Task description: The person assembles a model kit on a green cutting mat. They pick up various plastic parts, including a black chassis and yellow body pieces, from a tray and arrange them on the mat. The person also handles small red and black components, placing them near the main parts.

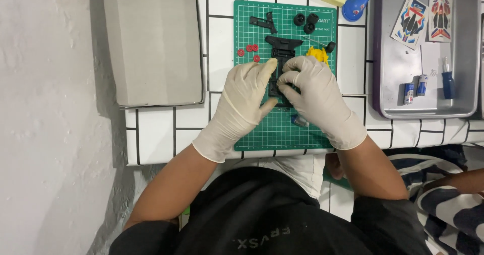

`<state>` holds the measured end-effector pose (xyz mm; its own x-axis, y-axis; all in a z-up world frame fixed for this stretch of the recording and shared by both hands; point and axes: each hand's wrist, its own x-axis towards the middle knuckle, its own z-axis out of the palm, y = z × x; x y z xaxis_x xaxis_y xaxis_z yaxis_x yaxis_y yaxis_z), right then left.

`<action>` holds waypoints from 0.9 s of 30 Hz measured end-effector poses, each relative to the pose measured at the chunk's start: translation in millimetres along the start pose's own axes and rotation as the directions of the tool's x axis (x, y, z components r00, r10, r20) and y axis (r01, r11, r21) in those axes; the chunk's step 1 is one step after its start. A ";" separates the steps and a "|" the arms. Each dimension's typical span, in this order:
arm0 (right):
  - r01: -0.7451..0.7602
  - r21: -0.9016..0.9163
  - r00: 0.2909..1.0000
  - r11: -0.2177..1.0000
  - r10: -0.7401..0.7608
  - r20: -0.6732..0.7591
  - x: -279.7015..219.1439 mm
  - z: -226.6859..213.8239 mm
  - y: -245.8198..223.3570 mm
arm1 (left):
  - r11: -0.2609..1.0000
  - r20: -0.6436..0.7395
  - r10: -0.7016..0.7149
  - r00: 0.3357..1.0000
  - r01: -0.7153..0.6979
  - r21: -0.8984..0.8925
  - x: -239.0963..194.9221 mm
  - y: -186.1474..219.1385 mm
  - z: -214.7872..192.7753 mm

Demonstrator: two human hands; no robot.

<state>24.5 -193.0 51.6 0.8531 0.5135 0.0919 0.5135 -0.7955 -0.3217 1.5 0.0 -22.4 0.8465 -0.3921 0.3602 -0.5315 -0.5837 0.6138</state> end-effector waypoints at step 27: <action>0.027 -0.103 1.000 0.994 -0.026 0.007 4.2 10.4 3.4 | 0.996 0.005 -0.060 0.998 0.060 0.069 1.1 7.1 -3.1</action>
<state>28.8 -190.2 41.1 0.8389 0.5362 0.0939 0.5428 -0.8106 -0.2200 -1.2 -2.3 -15.5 0.8769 -0.3597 0.3187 -0.4806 -0.6540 0.5843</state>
